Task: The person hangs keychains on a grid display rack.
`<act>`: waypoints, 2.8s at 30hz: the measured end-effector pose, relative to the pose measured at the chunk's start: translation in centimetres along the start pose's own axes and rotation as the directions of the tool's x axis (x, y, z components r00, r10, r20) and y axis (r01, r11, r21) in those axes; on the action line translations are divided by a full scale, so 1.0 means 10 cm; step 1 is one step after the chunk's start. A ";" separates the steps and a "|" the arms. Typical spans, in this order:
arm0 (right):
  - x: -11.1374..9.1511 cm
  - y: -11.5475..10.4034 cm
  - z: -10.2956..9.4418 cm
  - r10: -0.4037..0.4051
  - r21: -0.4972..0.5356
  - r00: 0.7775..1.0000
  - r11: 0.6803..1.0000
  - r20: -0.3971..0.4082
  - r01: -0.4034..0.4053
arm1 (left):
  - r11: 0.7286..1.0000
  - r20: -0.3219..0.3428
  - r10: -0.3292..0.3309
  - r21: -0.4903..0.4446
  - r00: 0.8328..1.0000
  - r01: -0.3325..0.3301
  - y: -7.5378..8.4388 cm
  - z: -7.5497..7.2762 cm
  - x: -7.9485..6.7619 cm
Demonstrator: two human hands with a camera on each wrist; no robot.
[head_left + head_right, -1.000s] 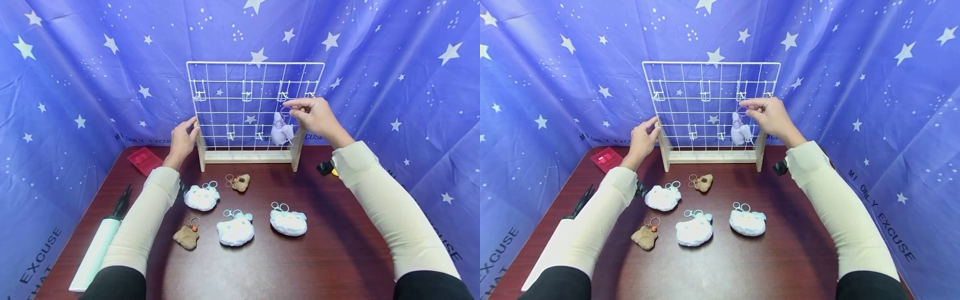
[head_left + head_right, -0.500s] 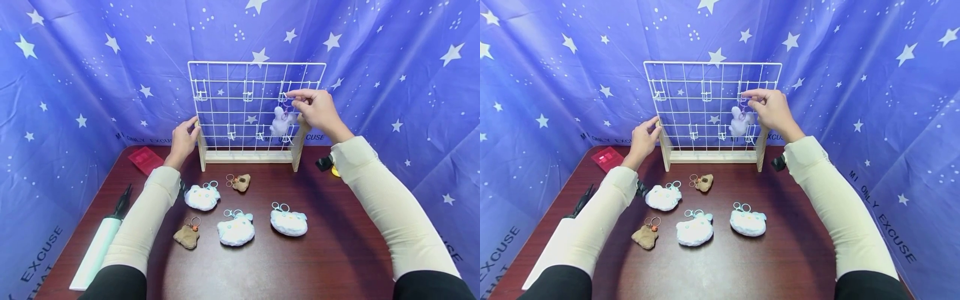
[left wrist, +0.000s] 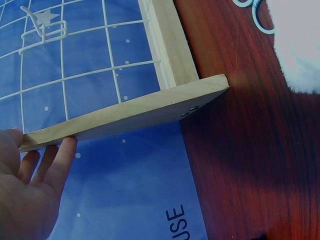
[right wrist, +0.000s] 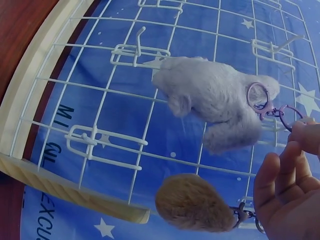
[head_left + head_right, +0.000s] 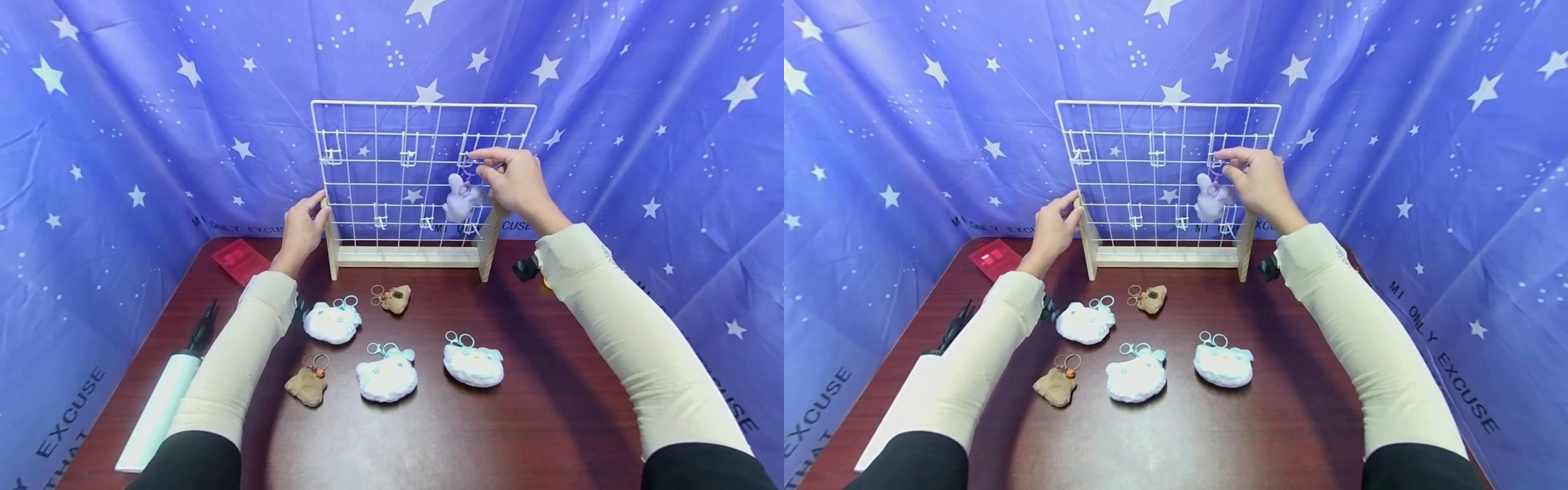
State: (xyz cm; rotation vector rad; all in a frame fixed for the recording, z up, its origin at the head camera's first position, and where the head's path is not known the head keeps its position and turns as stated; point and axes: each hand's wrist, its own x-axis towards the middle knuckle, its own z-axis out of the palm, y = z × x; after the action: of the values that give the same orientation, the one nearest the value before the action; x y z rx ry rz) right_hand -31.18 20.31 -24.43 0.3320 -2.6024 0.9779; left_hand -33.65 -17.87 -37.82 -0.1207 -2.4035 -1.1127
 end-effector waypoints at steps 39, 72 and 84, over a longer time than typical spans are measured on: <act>-0.63 0.60 0.33 -0.064 0.010 0.997 0.998 -0.052 0.065 | 1.000 -0.003 0.005 -0.006 1.000 -0.005 0.00 0.00 0.00; -1.32 1.24 0.89 -0.121 0.159 0.769 0.987 0.628 0.026 | 1.000 -0.009 0.012 -0.011 1.000 -0.012 -0.03 0.03 0.01; -1.51 1.48 1.00 -0.167 0.185 0.682 0.982 0.712 0.047 | 0.999 -0.013 0.029 -0.020 1.000 -0.029 -0.03 0.04 0.01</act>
State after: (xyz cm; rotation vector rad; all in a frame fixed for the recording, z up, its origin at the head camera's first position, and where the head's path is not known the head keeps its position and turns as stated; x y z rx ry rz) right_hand -24.62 25.94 -46.17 1.1129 -3.1381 1.1826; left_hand -33.98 -17.79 -38.19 -0.1536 -2.3723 -1.1211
